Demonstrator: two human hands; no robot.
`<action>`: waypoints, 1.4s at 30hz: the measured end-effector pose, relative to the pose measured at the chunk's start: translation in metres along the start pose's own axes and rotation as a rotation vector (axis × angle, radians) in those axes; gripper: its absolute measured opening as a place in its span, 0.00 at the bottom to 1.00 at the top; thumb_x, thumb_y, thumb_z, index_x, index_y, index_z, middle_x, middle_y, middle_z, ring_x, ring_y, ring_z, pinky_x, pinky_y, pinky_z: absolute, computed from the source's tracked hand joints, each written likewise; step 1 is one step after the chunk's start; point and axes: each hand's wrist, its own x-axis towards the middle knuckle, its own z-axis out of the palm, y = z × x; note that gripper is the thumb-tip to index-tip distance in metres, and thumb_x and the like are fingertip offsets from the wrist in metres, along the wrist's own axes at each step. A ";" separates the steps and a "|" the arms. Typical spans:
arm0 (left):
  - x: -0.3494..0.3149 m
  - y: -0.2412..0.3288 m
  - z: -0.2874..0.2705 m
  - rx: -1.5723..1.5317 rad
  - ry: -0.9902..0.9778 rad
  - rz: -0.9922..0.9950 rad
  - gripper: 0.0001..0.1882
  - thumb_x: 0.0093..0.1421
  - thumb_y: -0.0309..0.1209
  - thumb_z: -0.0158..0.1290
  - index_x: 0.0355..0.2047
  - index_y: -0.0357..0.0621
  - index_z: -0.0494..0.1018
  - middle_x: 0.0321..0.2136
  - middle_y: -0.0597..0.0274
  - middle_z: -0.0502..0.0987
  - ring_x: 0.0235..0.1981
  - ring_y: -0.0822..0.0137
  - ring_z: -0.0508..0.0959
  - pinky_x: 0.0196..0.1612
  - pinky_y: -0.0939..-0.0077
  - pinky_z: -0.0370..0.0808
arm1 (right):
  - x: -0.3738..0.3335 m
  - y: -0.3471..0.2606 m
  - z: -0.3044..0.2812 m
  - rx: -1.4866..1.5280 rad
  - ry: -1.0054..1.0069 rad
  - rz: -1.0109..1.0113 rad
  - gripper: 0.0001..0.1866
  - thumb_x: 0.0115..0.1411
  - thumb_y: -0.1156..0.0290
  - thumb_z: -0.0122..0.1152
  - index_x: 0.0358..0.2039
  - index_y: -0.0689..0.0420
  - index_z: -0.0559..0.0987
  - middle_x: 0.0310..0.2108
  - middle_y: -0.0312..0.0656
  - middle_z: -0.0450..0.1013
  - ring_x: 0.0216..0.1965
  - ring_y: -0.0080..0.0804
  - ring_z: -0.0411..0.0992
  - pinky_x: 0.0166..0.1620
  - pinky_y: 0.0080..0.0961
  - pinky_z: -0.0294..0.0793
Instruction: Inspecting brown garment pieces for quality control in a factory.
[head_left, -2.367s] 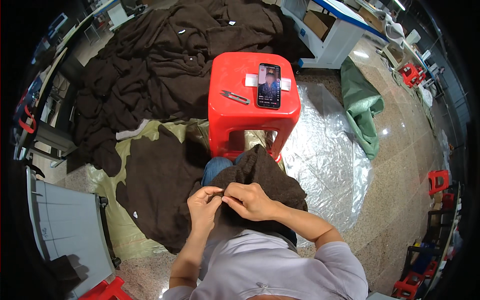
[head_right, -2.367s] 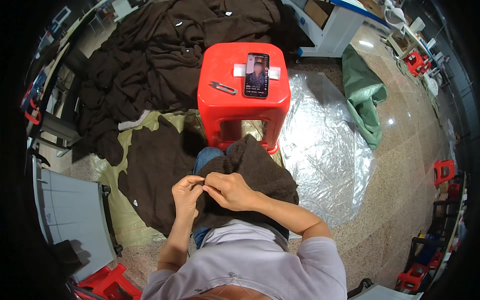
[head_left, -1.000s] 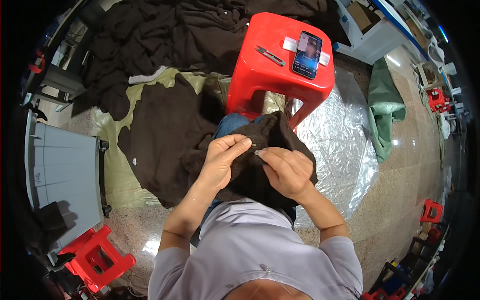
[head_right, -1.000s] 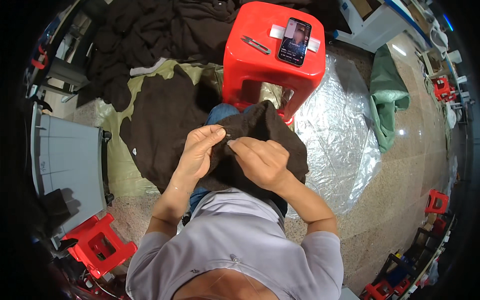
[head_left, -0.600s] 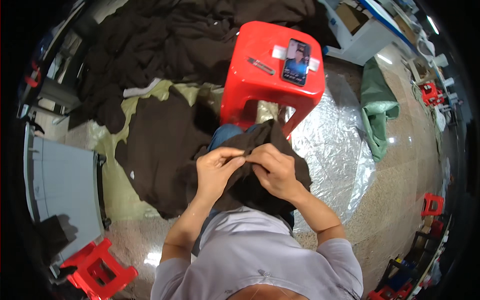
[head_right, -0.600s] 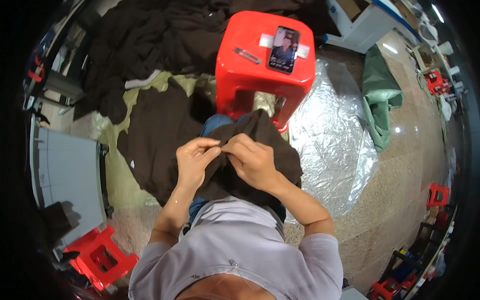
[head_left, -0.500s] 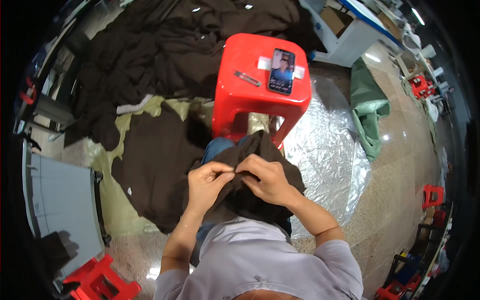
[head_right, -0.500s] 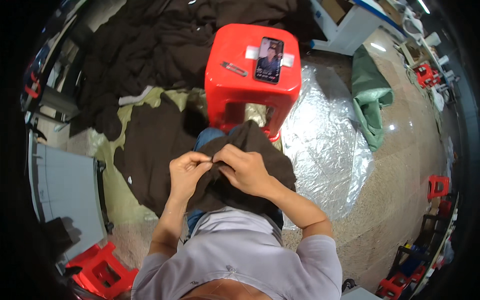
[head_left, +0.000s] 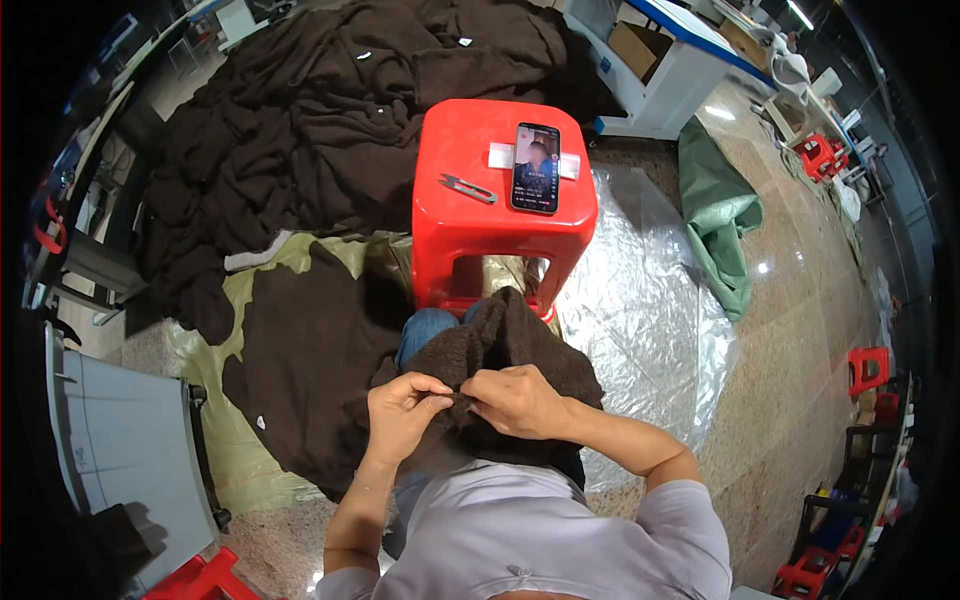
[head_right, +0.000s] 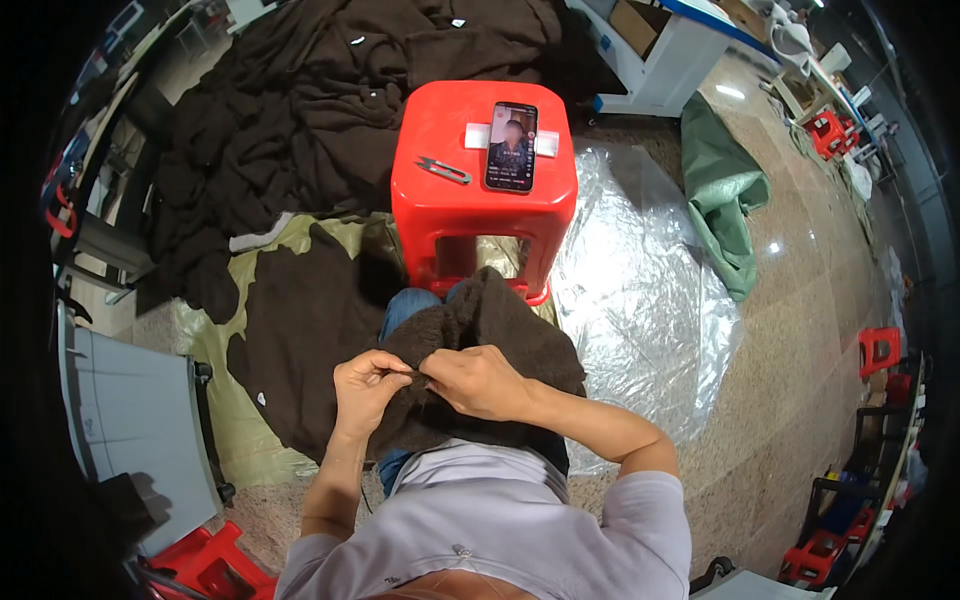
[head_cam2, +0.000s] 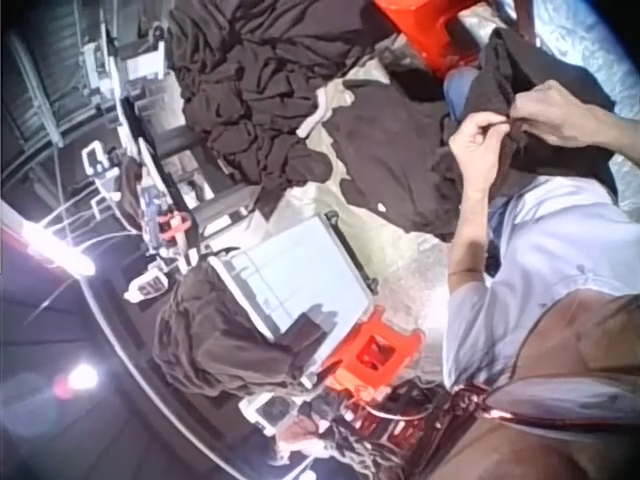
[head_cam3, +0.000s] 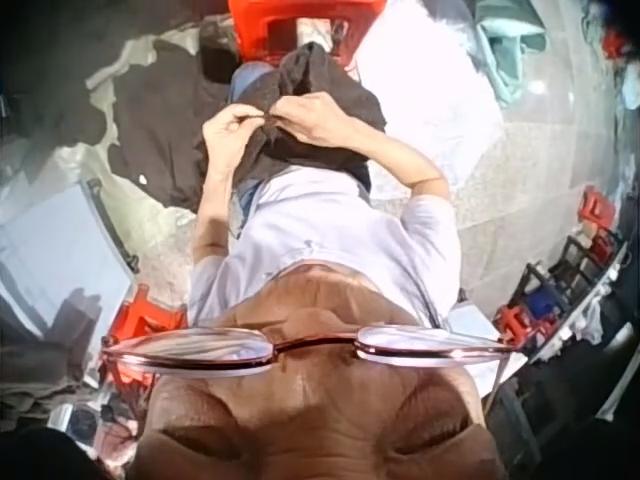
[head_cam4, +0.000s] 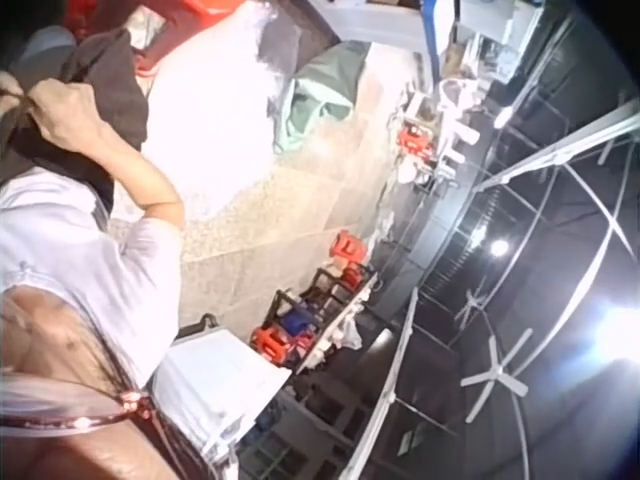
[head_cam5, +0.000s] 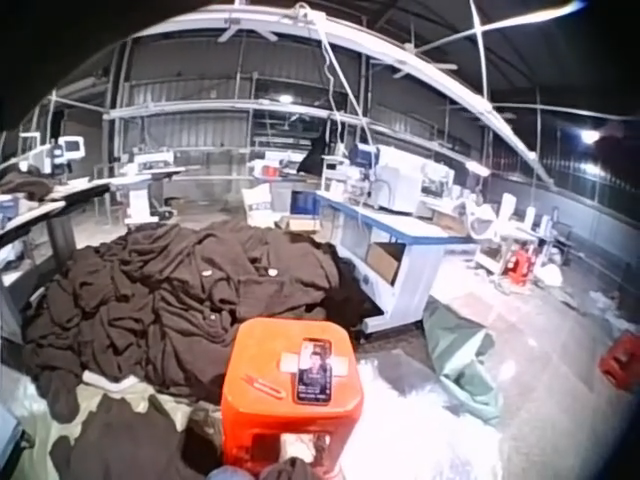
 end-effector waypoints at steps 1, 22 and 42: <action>0.000 0.000 0.000 -0.067 -0.021 -0.068 0.08 0.52 0.13 0.61 0.32 0.33 0.77 0.31 0.62 0.79 0.32 0.75 0.78 0.38 0.84 0.76 | 0.000 0.001 0.000 0.026 0.021 0.034 0.11 0.52 0.77 0.64 0.35 0.59 0.71 0.25 0.44 0.70 0.24 0.48 0.73 0.26 0.38 0.70; -0.007 0.005 0.032 0.313 0.263 0.258 0.06 0.54 0.13 0.57 0.32 0.32 0.77 0.29 0.59 0.79 0.30 0.73 0.78 0.36 0.80 0.75 | 0.010 -0.008 0.025 -0.121 0.302 0.094 0.08 0.48 0.76 0.63 0.28 0.62 0.74 0.18 0.43 0.66 0.18 0.40 0.69 0.22 0.30 0.67; -0.005 0.004 -0.056 -0.014 0.086 -0.254 0.05 0.54 0.18 0.61 0.31 0.37 0.77 0.27 0.70 0.78 0.28 0.82 0.74 0.33 0.87 0.70 | -0.012 0.034 -0.036 0.252 0.162 0.464 0.07 0.59 0.72 0.65 0.34 0.58 0.75 0.29 0.37 0.69 0.32 0.27 0.69 0.37 0.24 0.70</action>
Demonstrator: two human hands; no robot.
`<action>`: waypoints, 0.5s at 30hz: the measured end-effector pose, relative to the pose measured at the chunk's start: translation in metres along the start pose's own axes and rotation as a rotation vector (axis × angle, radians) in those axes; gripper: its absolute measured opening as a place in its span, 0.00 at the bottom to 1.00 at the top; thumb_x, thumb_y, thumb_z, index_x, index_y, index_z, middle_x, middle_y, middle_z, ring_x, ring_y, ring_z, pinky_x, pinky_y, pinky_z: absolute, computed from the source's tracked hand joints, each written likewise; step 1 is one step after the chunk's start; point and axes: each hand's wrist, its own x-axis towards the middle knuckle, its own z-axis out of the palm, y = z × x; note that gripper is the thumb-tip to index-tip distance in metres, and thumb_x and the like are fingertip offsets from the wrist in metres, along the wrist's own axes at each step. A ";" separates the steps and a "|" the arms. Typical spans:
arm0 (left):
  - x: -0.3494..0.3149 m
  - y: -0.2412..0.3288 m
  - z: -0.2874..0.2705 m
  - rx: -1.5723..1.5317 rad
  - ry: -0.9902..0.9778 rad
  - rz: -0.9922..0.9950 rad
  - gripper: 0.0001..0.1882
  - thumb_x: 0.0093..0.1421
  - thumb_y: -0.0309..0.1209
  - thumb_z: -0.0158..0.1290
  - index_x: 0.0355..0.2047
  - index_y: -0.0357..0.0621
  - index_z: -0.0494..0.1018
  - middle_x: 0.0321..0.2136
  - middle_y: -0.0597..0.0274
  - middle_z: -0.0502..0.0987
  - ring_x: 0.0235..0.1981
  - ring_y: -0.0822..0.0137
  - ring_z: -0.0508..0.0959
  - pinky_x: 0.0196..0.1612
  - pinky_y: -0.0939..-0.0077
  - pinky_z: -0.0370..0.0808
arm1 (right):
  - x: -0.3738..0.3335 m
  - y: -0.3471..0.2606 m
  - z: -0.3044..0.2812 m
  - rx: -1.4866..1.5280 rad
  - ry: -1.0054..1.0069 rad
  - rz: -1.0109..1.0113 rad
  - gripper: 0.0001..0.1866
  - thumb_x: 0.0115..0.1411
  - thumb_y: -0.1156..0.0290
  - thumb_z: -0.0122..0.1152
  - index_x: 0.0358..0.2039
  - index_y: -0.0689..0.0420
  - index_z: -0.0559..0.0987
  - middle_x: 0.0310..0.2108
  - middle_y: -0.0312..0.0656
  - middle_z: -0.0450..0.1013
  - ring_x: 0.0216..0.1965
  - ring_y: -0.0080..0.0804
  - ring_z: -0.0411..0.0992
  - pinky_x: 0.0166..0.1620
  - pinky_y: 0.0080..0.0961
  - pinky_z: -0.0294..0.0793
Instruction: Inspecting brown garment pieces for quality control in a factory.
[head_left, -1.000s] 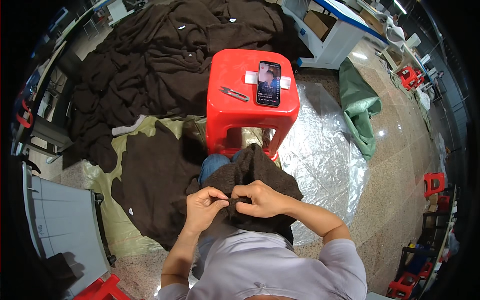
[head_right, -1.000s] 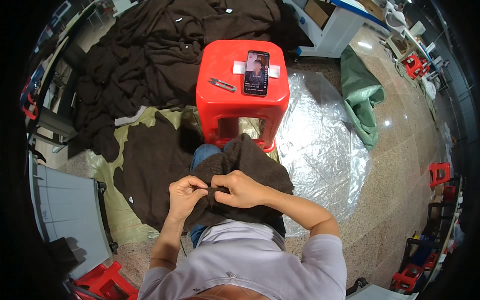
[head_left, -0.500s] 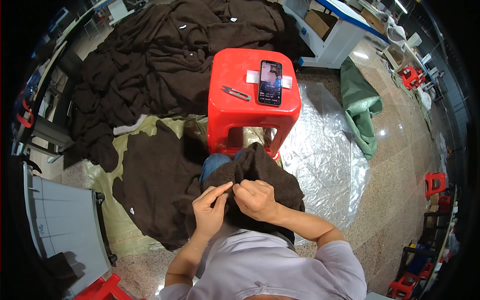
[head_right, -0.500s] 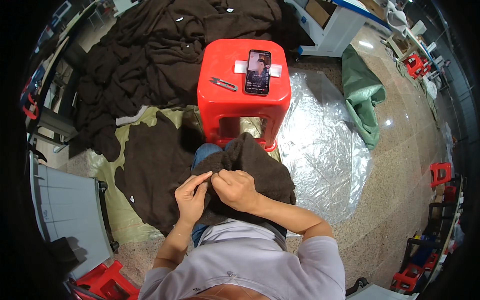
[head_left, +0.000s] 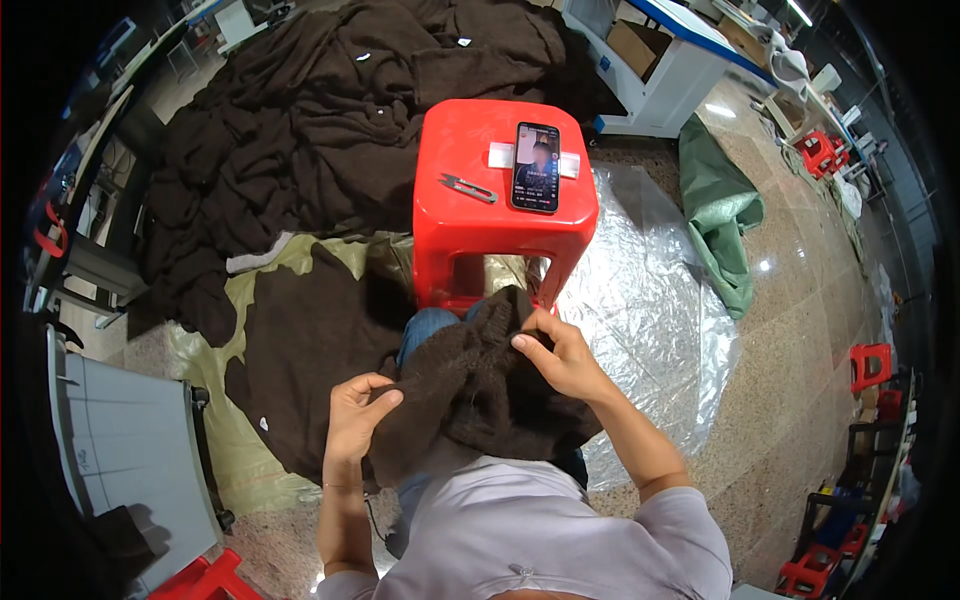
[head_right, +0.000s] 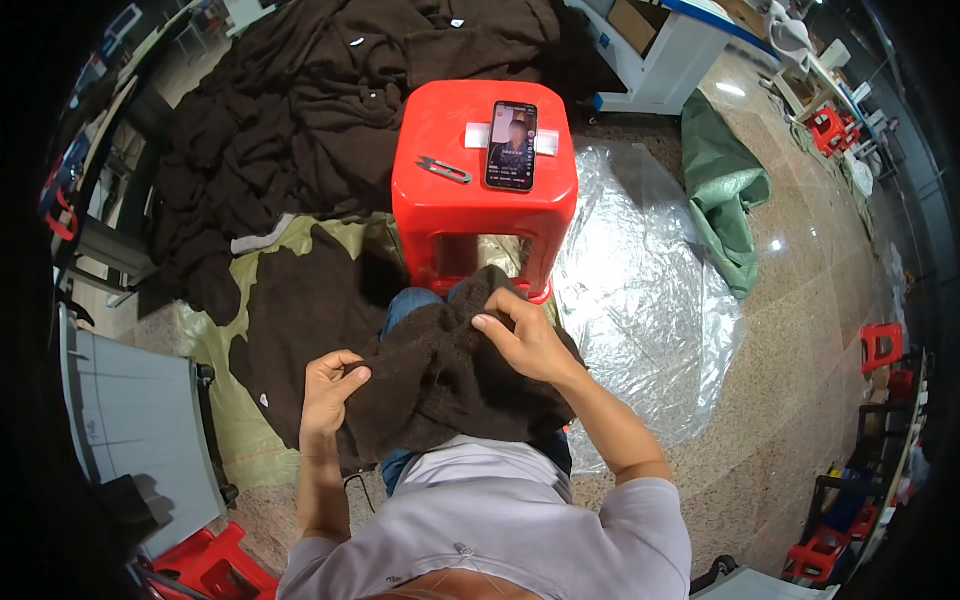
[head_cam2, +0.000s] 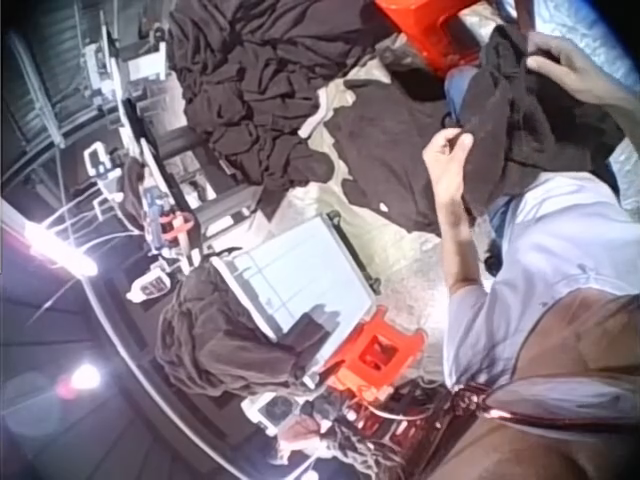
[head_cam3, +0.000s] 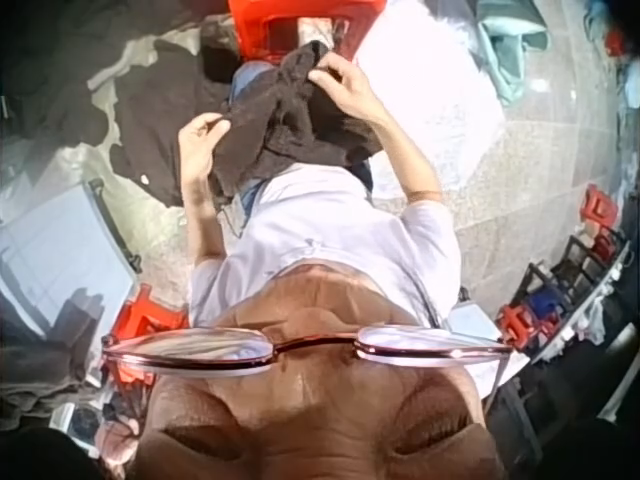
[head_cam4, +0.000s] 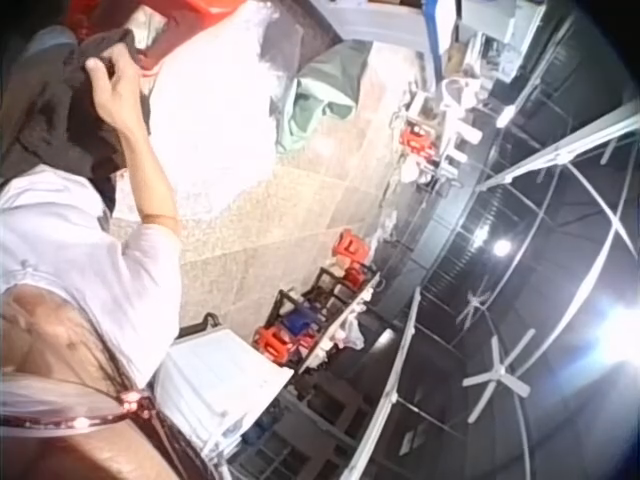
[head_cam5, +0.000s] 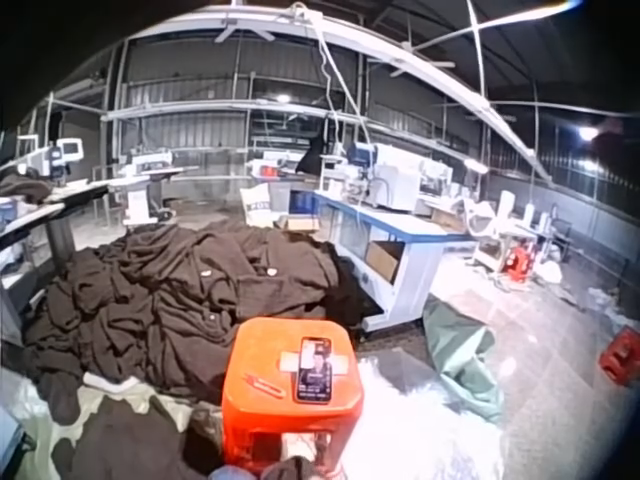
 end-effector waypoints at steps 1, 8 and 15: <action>0.001 0.005 0.010 -0.001 -0.007 -0.004 0.05 0.54 0.18 0.61 0.31 0.37 0.77 0.27 0.70 0.78 0.28 0.82 0.74 0.33 0.87 0.70 | 0.003 -0.004 0.004 0.163 0.069 0.226 0.08 0.60 0.73 0.63 0.38 0.59 0.74 0.30 0.36 0.68 0.33 0.24 0.68 0.39 0.22 0.69; -0.002 0.032 0.067 0.599 -0.142 0.365 0.06 0.53 0.21 0.64 0.29 0.38 0.76 0.28 0.72 0.77 0.32 0.80 0.75 0.36 0.83 0.72 | 0.012 -0.038 0.033 -0.024 -0.358 -0.220 0.10 0.62 0.68 0.62 0.31 0.62 0.76 0.26 0.45 0.68 0.26 0.42 0.68 0.32 0.32 0.68; 0.003 0.012 0.061 0.114 -0.150 0.046 0.06 0.55 0.18 0.61 0.33 0.35 0.77 0.31 0.68 0.79 0.33 0.80 0.76 0.37 0.85 0.73 | 0.006 -0.033 0.045 -0.079 -0.086 -0.321 0.07 0.59 0.75 0.61 0.26 0.62 0.74 0.21 0.43 0.65 0.22 0.40 0.66 0.24 0.32 0.64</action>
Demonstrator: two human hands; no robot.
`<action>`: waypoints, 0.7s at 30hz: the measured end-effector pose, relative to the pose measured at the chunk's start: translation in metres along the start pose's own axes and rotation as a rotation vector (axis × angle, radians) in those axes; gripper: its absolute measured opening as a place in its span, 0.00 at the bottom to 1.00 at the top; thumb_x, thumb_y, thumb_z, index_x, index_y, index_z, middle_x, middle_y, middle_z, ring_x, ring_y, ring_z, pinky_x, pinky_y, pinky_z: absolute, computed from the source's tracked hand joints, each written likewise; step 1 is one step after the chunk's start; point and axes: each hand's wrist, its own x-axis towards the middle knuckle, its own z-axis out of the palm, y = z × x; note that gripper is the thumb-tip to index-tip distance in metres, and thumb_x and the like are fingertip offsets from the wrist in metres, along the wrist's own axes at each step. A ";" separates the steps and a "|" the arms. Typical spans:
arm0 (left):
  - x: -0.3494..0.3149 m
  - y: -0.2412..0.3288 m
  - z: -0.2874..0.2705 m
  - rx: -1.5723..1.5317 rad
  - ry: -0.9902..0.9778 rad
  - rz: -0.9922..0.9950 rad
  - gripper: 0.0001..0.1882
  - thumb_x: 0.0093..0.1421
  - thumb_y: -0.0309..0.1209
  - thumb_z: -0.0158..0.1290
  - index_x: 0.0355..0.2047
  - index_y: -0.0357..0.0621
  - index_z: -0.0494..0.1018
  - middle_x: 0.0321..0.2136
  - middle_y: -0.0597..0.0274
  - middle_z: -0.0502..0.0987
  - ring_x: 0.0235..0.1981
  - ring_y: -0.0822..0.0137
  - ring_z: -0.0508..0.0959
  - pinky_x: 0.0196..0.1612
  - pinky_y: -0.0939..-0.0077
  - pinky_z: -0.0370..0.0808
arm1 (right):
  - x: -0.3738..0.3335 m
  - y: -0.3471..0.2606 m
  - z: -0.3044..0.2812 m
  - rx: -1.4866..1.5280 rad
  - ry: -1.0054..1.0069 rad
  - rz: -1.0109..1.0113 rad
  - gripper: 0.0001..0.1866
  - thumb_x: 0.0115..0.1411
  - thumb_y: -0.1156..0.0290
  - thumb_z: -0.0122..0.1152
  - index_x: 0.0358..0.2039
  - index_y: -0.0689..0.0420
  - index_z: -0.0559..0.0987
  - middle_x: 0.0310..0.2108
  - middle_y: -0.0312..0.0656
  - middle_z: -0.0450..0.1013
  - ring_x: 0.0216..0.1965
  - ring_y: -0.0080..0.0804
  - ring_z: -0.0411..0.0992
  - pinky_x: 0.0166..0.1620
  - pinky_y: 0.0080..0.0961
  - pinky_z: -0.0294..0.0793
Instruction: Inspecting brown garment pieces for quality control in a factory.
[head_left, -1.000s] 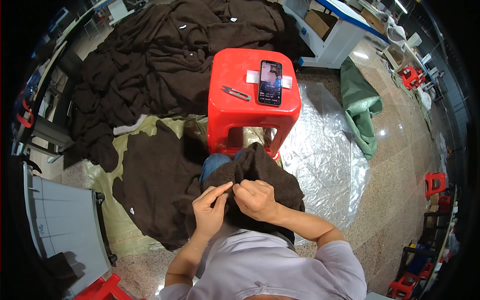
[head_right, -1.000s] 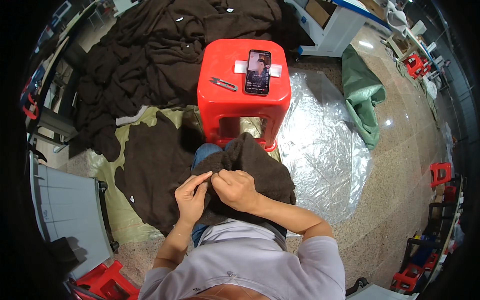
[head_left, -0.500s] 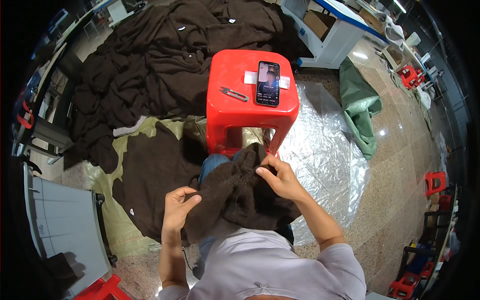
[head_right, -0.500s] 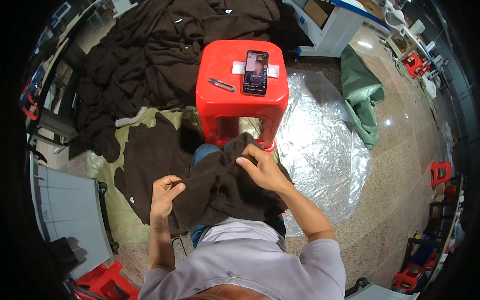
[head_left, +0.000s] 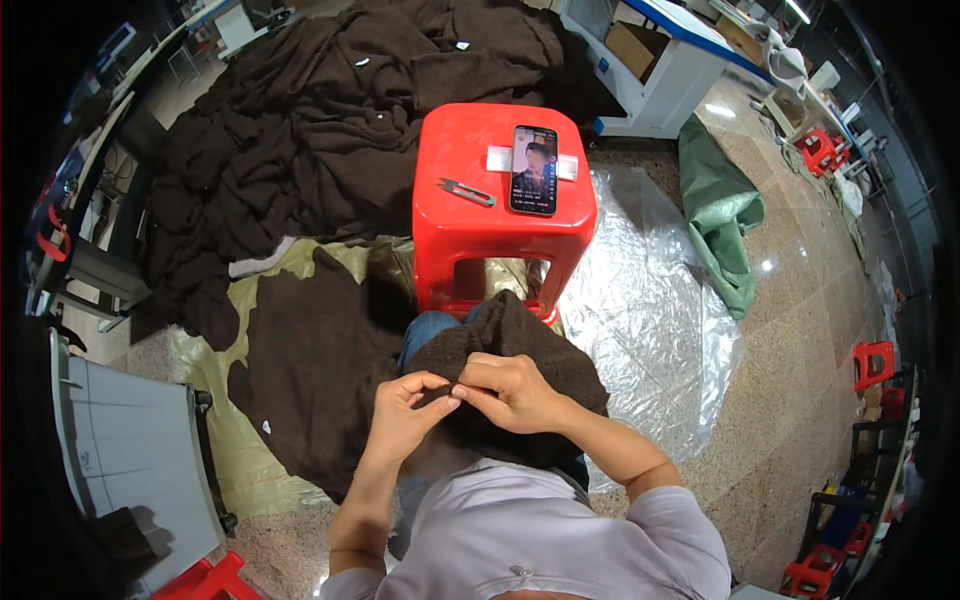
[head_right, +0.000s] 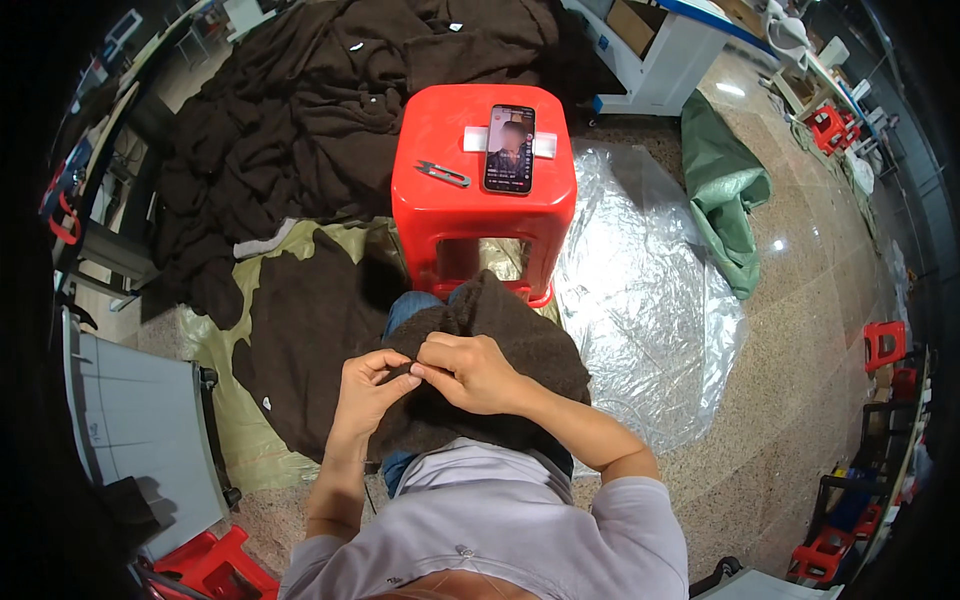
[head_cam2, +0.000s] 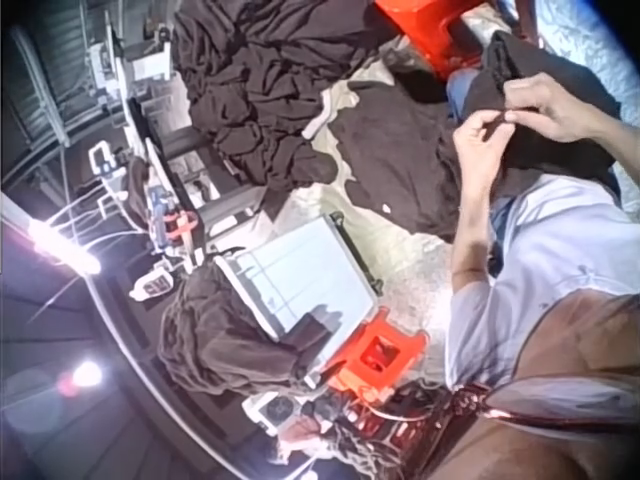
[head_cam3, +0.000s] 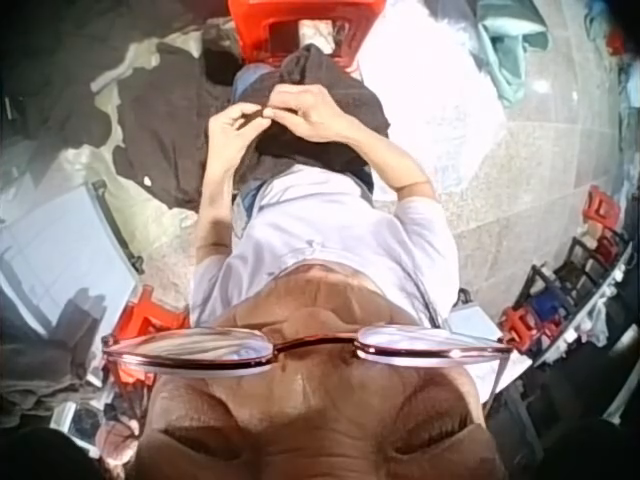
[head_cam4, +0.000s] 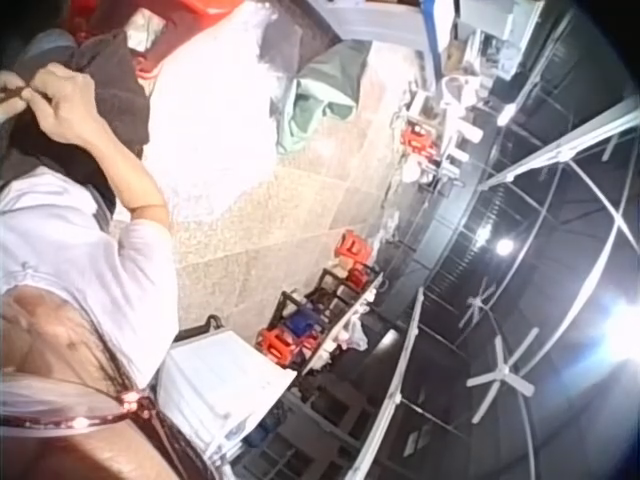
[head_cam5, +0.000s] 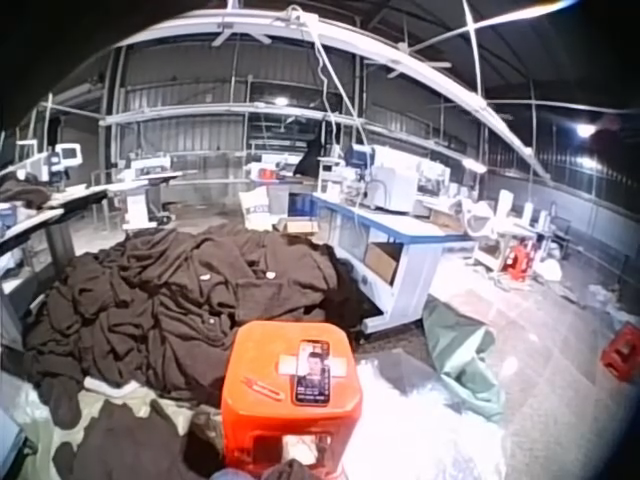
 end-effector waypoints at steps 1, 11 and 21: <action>0.000 -0.004 -0.001 -0.084 -0.006 -0.080 0.06 0.54 0.17 0.60 0.34 0.34 0.78 0.30 0.67 0.79 0.33 0.79 0.76 0.38 0.85 0.73 | -0.001 0.001 0.004 -0.033 0.044 -0.013 0.07 0.58 0.76 0.63 0.25 0.60 0.74 0.21 0.42 0.64 0.20 0.39 0.65 0.22 0.31 0.63; -0.001 -0.018 0.025 -0.247 0.312 0.141 0.12 0.53 0.10 0.50 0.35 0.31 0.79 0.32 0.62 0.81 0.31 0.79 0.77 0.37 0.85 0.74 | -0.005 -0.005 0.013 -0.260 0.096 -0.130 0.05 0.55 0.75 0.63 0.29 0.57 0.74 0.25 0.39 0.67 0.22 0.42 0.71 0.22 0.34 0.67; -0.003 0.000 -0.033 -0.401 0.156 0.050 0.05 0.53 0.15 0.54 0.31 0.33 0.76 0.29 0.61 0.76 0.31 0.71 0.76 0.41 0.80 0.73 | -0.027 0.016 -0.057 -0.200 -0.125 0.217 0.10 0.52 0.79 0.65 0.36 0.60 0.78 0.33 0.46 0.70 0.35 0.48 0.72 0.38 0.37 0.72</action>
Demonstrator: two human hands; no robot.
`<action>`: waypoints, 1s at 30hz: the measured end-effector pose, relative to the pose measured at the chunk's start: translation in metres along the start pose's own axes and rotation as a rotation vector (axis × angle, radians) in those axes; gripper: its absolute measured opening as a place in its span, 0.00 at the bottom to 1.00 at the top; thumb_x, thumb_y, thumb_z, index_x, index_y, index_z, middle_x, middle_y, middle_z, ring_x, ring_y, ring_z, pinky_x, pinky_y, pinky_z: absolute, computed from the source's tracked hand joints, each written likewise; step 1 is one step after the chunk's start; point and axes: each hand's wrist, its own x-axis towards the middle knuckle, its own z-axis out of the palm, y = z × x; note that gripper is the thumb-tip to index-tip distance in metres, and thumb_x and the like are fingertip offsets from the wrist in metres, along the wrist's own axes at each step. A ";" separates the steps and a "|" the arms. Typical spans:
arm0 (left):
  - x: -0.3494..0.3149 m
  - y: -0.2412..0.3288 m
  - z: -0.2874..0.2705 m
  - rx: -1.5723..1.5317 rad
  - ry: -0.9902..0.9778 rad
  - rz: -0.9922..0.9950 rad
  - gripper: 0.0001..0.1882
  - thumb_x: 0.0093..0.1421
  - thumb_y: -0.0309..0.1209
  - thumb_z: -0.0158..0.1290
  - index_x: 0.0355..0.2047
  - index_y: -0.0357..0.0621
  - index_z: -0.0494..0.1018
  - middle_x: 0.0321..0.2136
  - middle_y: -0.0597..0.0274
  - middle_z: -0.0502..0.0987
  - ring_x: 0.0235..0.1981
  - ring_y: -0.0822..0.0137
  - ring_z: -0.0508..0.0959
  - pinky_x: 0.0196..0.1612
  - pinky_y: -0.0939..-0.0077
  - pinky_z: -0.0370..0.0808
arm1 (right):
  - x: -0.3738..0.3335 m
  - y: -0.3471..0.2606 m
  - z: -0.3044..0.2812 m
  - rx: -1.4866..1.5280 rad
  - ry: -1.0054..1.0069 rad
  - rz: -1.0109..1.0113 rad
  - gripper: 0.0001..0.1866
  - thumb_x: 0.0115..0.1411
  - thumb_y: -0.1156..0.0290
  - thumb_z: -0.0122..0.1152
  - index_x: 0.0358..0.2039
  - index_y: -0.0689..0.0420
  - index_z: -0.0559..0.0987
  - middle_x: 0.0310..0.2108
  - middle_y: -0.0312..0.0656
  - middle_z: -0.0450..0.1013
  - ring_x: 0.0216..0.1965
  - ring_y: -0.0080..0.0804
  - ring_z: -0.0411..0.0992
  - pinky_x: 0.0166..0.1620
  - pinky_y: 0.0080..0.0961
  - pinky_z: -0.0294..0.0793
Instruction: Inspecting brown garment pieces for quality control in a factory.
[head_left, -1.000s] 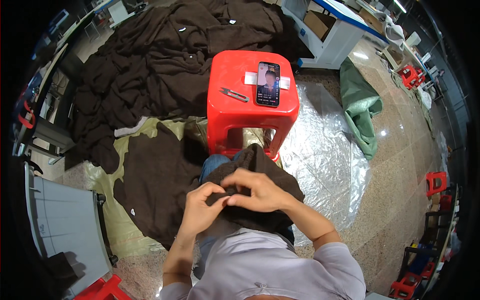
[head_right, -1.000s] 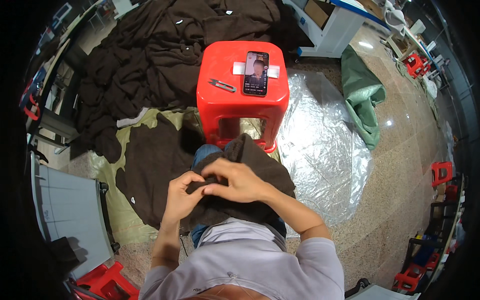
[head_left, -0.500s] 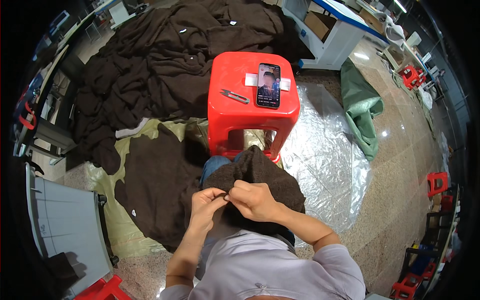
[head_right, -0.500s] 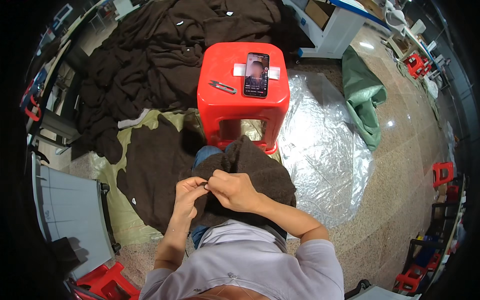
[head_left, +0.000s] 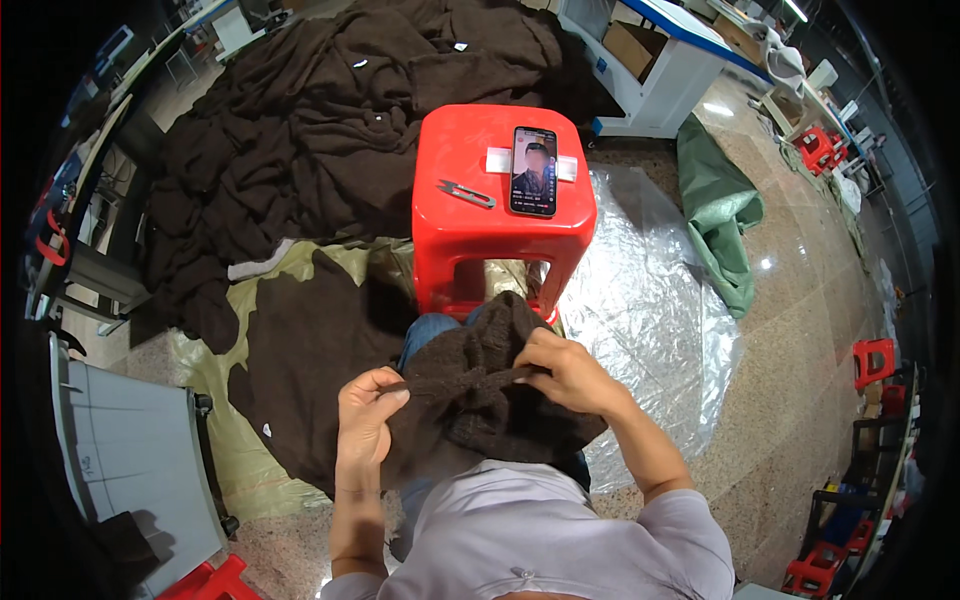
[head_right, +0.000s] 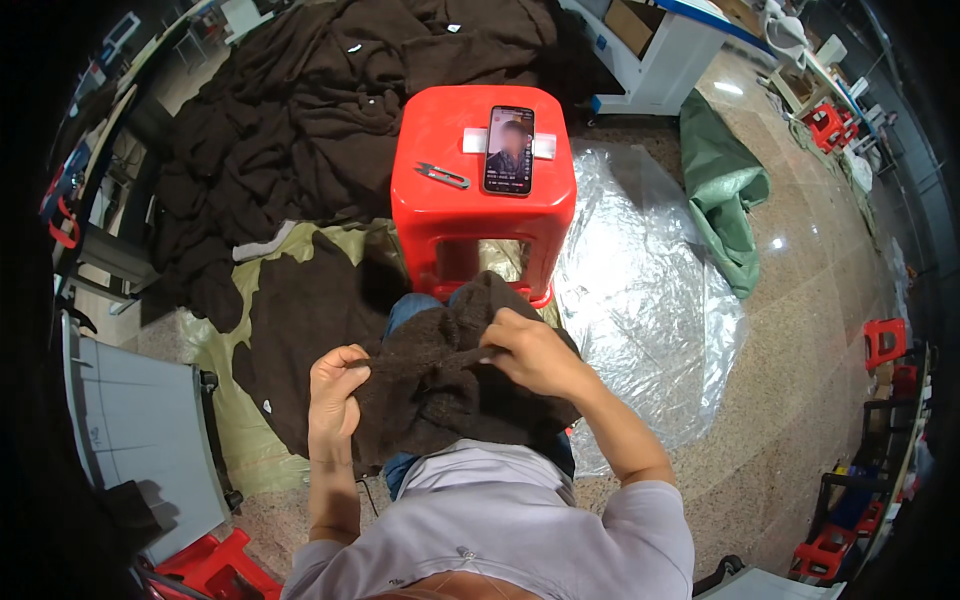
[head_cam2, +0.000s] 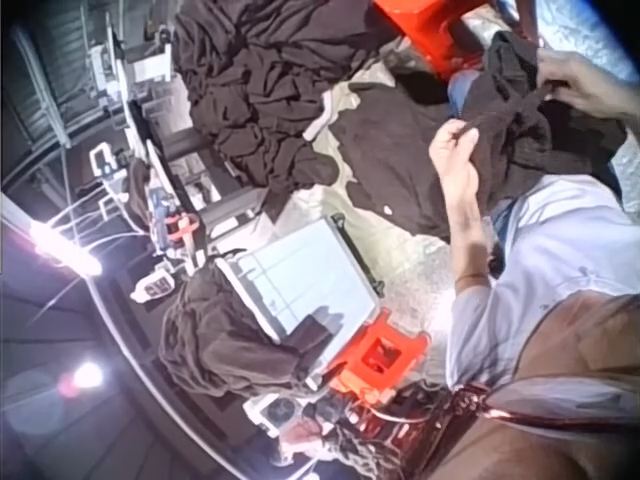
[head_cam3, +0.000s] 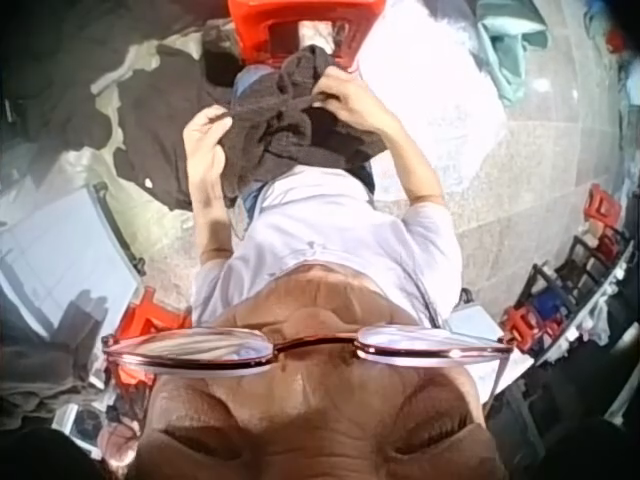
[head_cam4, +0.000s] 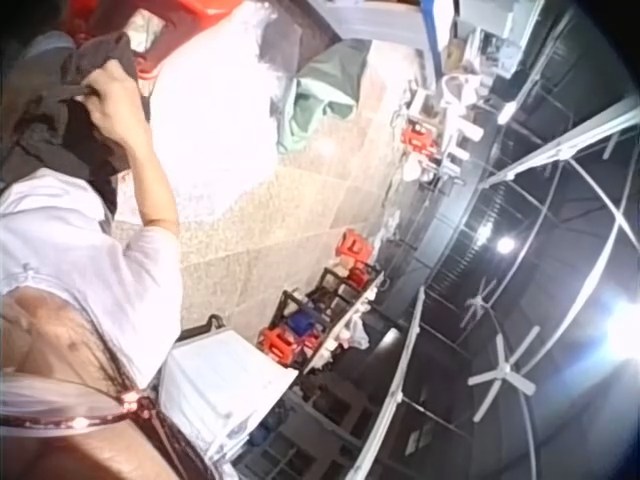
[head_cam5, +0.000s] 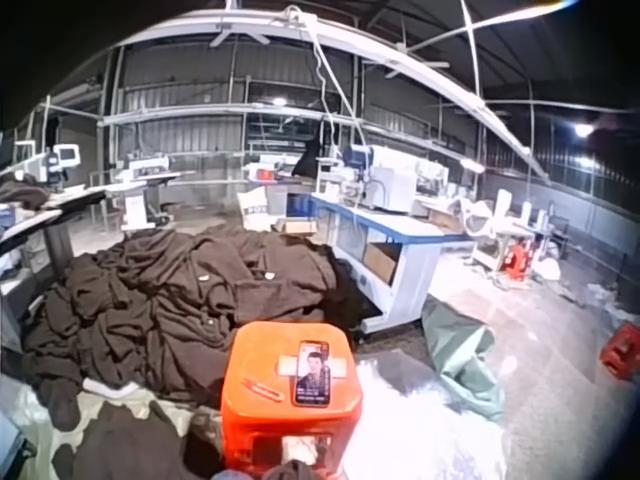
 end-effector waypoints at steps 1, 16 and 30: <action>-0.001 0.000 -0.003 -0.054 -0.022 -0.004 0.04 0.55 0.17 0.55 0.32 0.33 0.76 0.30 0.60 0.77 0.33 0.69 0.78 0.43 0.78 0.74 | -0.004 0.005 -0.005 0.001 -0.007 0.029 0.12 0.50 0.83 0.64 0.37 0.60 0.79 0.32 0.46 0.71 0.35 0.46 0.73 0.37 0.35 0.72; 0.011 -0.005 0.035 -0.127 -0.005 -0.068 0.07 0.63 0.26 0.55 0.38 0.34 0.77 0.36 0.59 0.81 0.39 0.73 0.78 0.47 0.79 0.73 | 0.003 -0.035 0.018 -0.013 0.450 -0.213 0.18 0.40 0.89 0.62 0.35 0.62 0.80 0.33 0.46 0.77 0.32 0.41 0.77 0.35 0.29 0.76; 0.008 -0.022 0.042 -0.108 0.019 -0.029 0.07 0.59 0.18 0.56 0.39 0.31 0.77 0.33 0.59 0.80 0.34 0.73 0.79 0.42 0.82 0.76 | 0.031 -0.035 0.064 -0.193 0.543 -0.543 0.15 0.44 0.86 0.64 0.36 0.63 0.78 0.32 0.44 0.74 0.26 0.37 0.73 0.28 0.27 0.73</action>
